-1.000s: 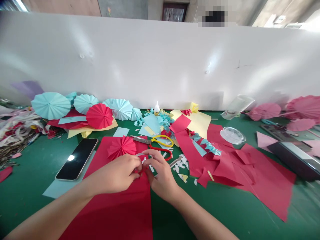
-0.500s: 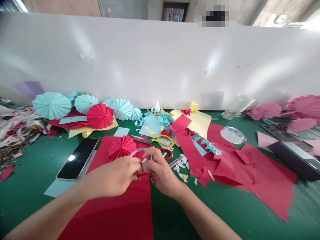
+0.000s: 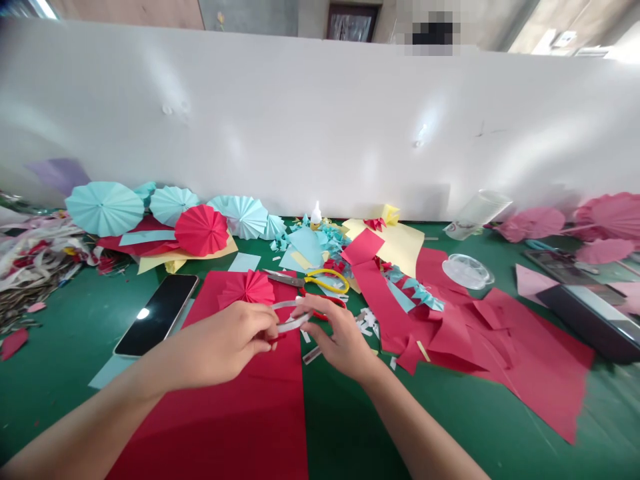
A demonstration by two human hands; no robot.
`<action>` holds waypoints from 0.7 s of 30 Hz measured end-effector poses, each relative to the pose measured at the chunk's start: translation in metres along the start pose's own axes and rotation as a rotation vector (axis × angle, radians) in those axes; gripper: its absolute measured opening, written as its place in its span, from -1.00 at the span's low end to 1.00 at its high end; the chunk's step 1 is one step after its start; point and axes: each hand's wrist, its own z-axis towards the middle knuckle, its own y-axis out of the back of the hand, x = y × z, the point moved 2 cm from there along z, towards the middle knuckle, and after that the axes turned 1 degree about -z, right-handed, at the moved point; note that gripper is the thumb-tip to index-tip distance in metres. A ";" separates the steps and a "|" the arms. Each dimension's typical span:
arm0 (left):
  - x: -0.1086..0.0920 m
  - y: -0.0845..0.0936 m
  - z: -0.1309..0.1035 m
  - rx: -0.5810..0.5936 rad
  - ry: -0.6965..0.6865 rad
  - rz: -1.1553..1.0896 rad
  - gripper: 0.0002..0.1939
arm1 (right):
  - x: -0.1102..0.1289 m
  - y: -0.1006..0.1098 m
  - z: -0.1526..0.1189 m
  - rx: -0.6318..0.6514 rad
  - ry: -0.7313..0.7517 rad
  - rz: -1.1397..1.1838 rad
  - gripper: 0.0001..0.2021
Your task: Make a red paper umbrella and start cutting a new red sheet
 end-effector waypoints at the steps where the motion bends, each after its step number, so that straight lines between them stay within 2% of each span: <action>1: 0.000 0.001 0.002 -0.006 -0.013 -0.019 -0.85 | -0.001 0.000 -0.001 -0.021 -0.007 -0.029 -0.62; 4: 0.002 0.008 0.007 -0.097 -0.049 -0.109 -0.87 | -0.003 0.003 -0.003 -0.093 -0.013 -0.084 -0.64; 7: 0.009 0.018 0.011 -0.238 -0.009 -0.244 -0.86 | -0.006 0.010 -0.003 -0.258 -0.070 -0.146 -0.63; 9: 0.013 0.022 0.012 -0.266 0.046 -0.352 -0.84 | -0.008 0.017 -0.002 -0.413 -0.170 -0.299 -0.62; 11: 0.016 0.024 0.013 -0.255 0.070 -0.472 -0.81 | -0.009 0.021 0.001 -0.492 -0.243 -0.503 -0.61; 14: 0.018 0.021 0.016 -0.261 0.067 -0.586 -0.82 | -0.008 0.021 0.005 -0.476 -0.206 -0.636 -0.71; 17: 0.019 0.015 0.020 -0.283 0.080 -0.639 -0.85 | -0.007 0.015 0.004 -0.428 -0.167 -0.467 -0.87; 21: 0.021 0.005 0.029 -0.300 0.164 -0.672 -0.90 | -0.005 0.007 0.001 -0.316 -0.217 -0.210 -0.89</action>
